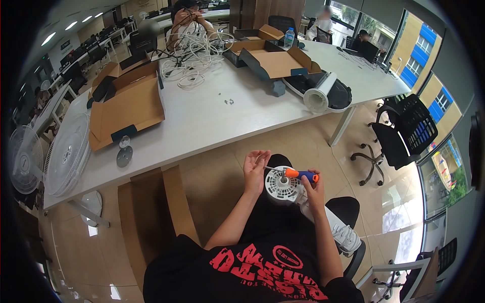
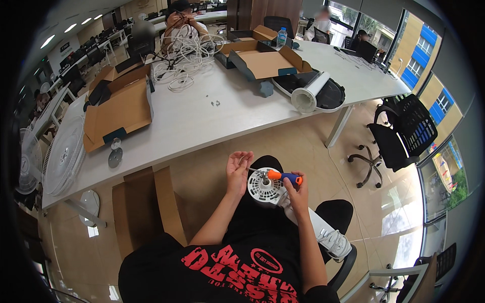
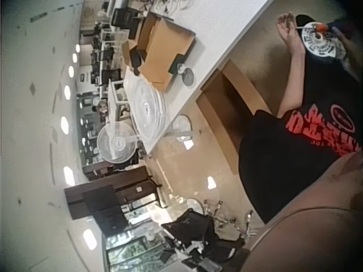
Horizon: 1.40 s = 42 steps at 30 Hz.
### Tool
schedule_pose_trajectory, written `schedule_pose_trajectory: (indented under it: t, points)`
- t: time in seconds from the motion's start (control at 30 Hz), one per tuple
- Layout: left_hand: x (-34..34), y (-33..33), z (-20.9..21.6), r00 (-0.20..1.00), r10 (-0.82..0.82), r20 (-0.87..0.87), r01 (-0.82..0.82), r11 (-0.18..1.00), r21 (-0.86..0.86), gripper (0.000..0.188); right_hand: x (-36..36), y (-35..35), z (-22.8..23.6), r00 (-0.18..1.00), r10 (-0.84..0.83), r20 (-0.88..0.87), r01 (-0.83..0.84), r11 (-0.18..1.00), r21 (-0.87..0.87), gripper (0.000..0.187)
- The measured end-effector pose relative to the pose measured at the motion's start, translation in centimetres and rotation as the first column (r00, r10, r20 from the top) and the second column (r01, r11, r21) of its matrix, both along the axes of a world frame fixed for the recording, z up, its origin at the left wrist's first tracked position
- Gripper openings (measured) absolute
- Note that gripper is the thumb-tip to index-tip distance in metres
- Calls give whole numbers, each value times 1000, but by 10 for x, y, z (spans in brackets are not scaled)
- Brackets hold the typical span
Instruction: Assembling the motor housing of an electric fan using a screwdriver.
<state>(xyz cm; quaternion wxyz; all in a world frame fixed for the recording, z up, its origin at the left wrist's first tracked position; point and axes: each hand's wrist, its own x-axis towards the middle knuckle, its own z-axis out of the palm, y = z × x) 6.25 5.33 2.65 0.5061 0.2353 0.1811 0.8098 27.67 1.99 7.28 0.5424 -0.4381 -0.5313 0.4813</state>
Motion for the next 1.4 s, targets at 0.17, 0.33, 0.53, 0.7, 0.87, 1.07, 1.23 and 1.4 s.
schedule_pose_trajectory:
  t: [0.17, 0.33, 0.53, 0.7, 0.87, 1.07, 1.23, 1.4]
  points:
    - [-1, 0, 0, 998, -49, 43, 48, 998, 30, 31, 2, 1, 1, 997, -27, -67, 24, 999, -47, 40]
    - [0, -2, 4, 995, -90, 36, 88, 995, 54, 36, 3, 3, -2, 995, -36, -89, 32, 999, -38, 40]
    - [2, -4, 12, 993, -110, -35, 111, 993, 35, 49, 4, 5, -3, 993, -36, -115, 29, 998, -62, 42]
    - [1, -5, 12, 989, -113, -95, 113, 994, -5, 61, 6, 5, -5, 985, -48, -166, 44, 999, -31, 40]
    - [-3, 1, -6, 962, -192, -195, 155, 970, -186, 59, 9, 8, -9, 964, -189, -186, 194, 981, 5, 43]
    - [2, 2, -20, 741, -518, -426, 365, 845, -392, 43, 12, 9, -10, 906, -222, -360, 234, 972, -12, 44]
    - [-3, 1, -14, 720, -524, -455, 357, 842, -404, 38, 11, 7, -7, 870, -241, -430, 244, 969, -48, 43]
    - [-6, 1, -6, 643, -558, -524, 373, 826, -423, 41, 12, 7, -5, 837, -255, -485, 242, 966, -90, 41]
